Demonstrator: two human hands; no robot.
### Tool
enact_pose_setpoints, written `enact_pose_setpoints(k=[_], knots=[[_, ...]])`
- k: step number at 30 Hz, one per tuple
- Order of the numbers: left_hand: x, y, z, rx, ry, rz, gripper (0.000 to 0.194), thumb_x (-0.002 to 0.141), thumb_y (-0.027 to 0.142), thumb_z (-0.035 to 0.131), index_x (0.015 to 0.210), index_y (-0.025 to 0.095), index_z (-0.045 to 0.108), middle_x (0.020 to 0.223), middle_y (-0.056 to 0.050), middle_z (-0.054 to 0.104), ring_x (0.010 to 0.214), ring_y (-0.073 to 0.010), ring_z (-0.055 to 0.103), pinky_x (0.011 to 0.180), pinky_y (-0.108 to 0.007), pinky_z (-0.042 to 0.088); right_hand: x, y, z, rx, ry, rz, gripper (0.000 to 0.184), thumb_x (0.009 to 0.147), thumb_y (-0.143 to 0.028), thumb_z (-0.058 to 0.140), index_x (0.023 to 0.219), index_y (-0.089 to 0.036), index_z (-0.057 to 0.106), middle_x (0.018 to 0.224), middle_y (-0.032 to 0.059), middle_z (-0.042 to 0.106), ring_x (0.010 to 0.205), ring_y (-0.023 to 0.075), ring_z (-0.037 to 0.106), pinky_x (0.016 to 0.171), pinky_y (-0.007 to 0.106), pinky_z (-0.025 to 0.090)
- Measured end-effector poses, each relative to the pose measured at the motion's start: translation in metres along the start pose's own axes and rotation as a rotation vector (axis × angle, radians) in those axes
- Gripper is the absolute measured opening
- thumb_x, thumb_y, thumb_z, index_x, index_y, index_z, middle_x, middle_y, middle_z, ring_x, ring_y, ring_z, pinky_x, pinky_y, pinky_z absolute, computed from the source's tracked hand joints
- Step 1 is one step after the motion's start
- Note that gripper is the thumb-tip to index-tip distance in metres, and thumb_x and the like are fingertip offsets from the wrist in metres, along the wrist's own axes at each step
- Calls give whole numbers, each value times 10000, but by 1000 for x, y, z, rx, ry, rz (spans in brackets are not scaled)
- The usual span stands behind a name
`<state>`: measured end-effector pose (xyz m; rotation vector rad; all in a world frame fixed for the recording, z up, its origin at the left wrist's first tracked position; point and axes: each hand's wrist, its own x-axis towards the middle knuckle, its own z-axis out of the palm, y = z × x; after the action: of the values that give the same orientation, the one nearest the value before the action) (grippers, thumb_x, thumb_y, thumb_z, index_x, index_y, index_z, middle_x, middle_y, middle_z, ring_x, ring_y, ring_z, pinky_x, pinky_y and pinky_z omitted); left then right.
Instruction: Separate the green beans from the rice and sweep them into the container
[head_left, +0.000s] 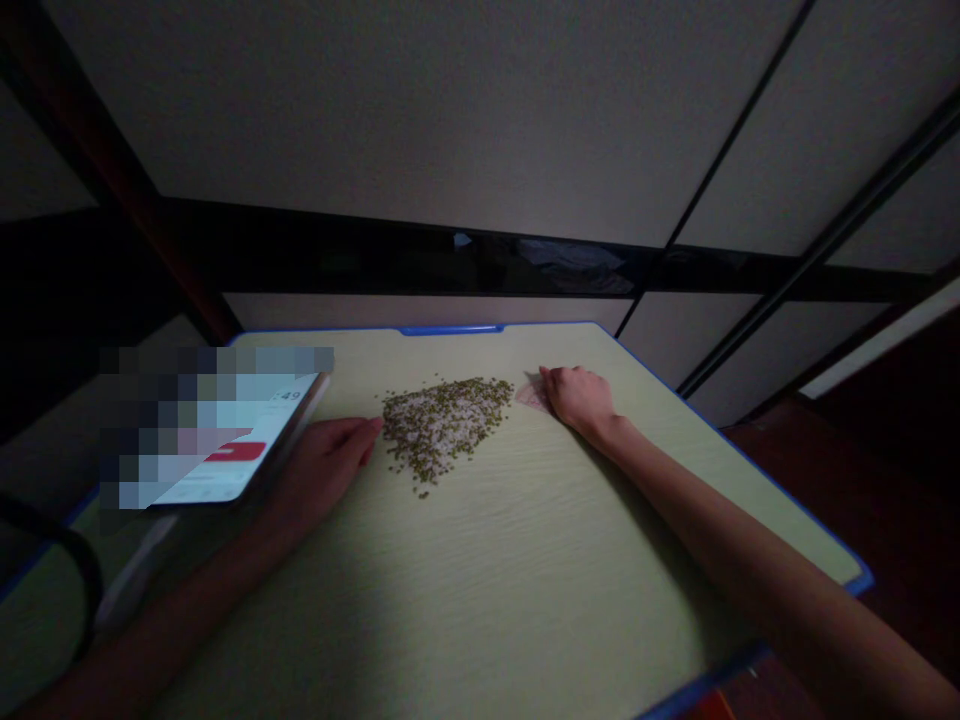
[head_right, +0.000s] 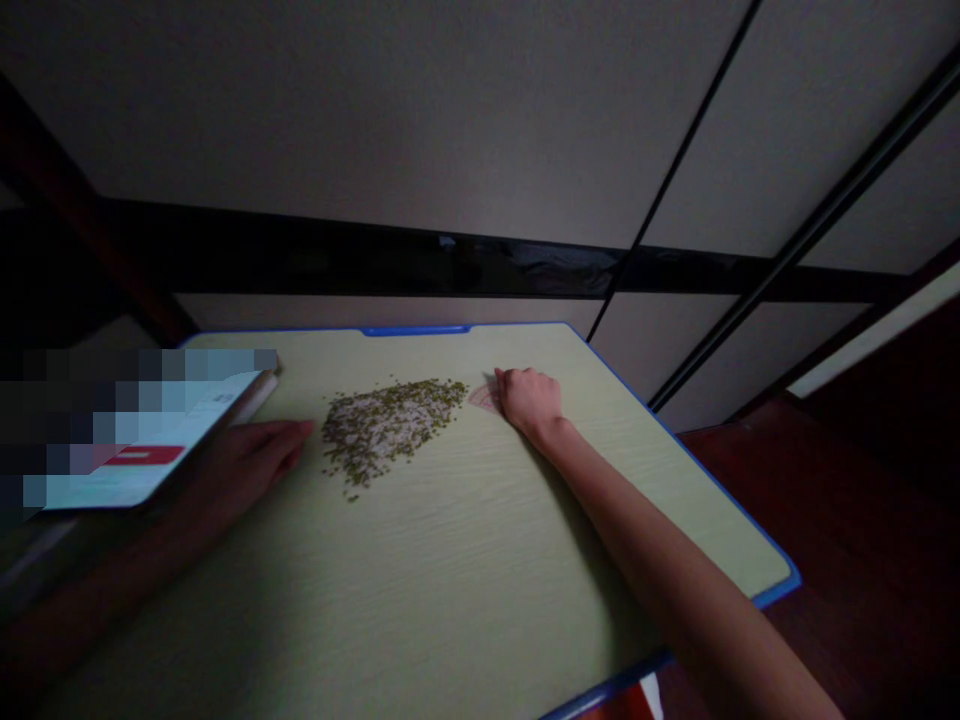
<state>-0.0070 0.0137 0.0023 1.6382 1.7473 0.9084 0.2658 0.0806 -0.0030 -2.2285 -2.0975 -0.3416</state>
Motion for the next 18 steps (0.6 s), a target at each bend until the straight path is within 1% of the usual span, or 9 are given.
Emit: enact_pose_setpoints(k=[4,11,15,18], knots=[[0,-1,-1,11,-12,12,382,677,509,383,452,203,351,407,67,332,409,-92,327,461,-233,247,-6,-3,-1,-7,4,-2,542,922,-376,195,898,-131,677,891,182,679,808,275,657,656,339,464],[-1,1,0,4,-2,6,380,679,494,388,438,202,352,390,68,329,397,-90,318,446,-223,243,-4,-7,0,0,17,-14,532,921,-374,196,892,-146,675,880,167,684,801,276,659,643,338,466],[-2,5,1,-13,-9,4,383,674,502,387,435,204,361,384,66,333,392,-92,319,437,-222,239,-3,-3,0,27,21,5,540,918,-396,190,892,-151,671,879,167,683,805,282,658,640,336,465],[-3,7,0,-5,-8,12,372,666,489,390,428,205,360,377,64,332,392,-93,324,439,-223,242,-4,3,-2,25,1,7,559,919,-408,172,898,-149,667,898,172,679,821,282,655,651,338,463]])
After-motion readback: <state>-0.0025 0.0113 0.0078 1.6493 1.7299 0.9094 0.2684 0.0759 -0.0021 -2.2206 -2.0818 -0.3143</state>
